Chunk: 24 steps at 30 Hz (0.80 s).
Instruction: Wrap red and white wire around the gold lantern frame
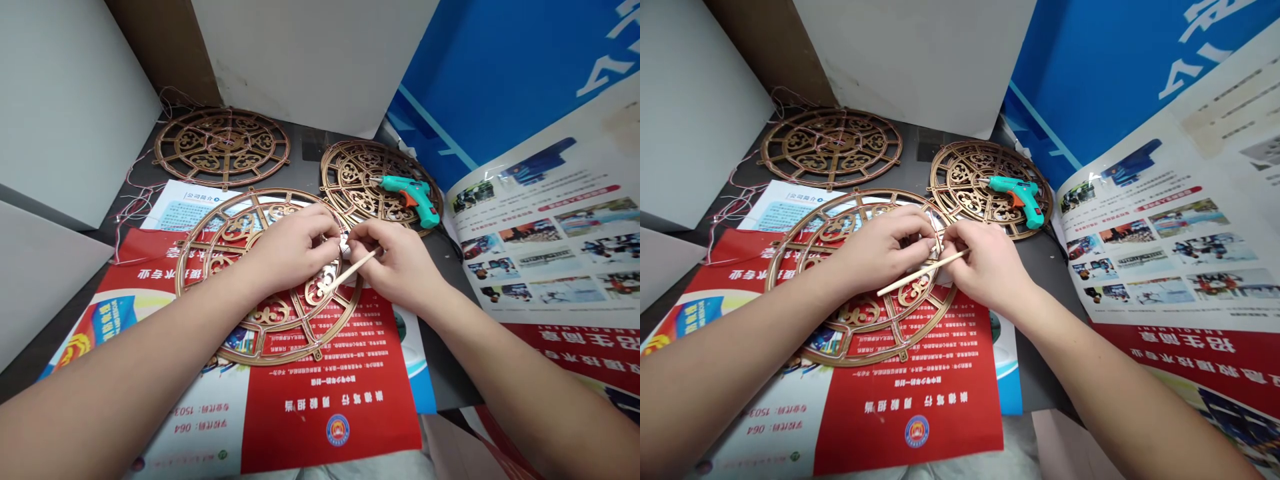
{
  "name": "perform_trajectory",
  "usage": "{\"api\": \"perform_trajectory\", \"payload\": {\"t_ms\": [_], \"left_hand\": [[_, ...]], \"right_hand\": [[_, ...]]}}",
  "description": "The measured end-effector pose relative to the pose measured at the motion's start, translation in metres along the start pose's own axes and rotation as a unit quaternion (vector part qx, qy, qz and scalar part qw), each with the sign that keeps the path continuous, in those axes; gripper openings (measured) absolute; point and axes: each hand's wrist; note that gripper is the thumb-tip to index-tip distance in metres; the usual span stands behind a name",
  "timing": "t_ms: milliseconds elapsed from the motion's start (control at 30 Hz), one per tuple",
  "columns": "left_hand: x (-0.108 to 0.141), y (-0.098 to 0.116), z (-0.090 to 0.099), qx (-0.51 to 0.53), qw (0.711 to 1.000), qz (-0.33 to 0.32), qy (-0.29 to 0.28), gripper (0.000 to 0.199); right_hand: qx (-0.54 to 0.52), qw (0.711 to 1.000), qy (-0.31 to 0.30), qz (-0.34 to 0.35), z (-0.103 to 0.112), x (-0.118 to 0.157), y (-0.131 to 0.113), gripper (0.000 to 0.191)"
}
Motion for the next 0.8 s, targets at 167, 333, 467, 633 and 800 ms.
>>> {"api": "perform_trajectory", "payload": {"t_ms": [167, 333, 467, 633, 800], "left_hand": [[0.0005, 0.0006, 0.0016, -0.004, 1.000, 0.018, 0.009, 0.012], [0.0017, 0.0019, 0.0020, 0.000, 1.000, -0.009, -0.001, 0.012], [0.0022, 0.0023, 0.0011, -0.003, 1.000, -0.027, -0.006, 0.013], [0.0013, 0.0021, 0.0003, 0.002, 1.000, -0.007, 0.002, 0.013], [0.0011, 0.0027, 0.0022, 0.025, 1.000, 0.006, 0.001, 0.013]], "right_hand": [[-0.002, 1.000, 0.007, 0.000, 0.0011, 0.0008, 0.0003, 0.005], [-0.023, 1.000, -0.003, -0.010, 0.0018, 0.0014, 0.0010, 0.006], [-0.002, 1.000, 0.009, 0.010, 0.0011, 0.0004, 0.0011, 0.015], [0.009, 0.999, 0.035, 0.020, 0.0010, 0.0008, 0.0010, 0.013], [-0.055, 0.997, 0.045, 0.001, 0.0036, 0.0019, -0.0015, 0.007]]}}
Point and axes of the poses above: each hand's wrist, its own x-axis away from the middle knuckle, its own z-axis out of the back of the hand, y = z × x, and after that the axes turned 14 degrees about -y, right-handed
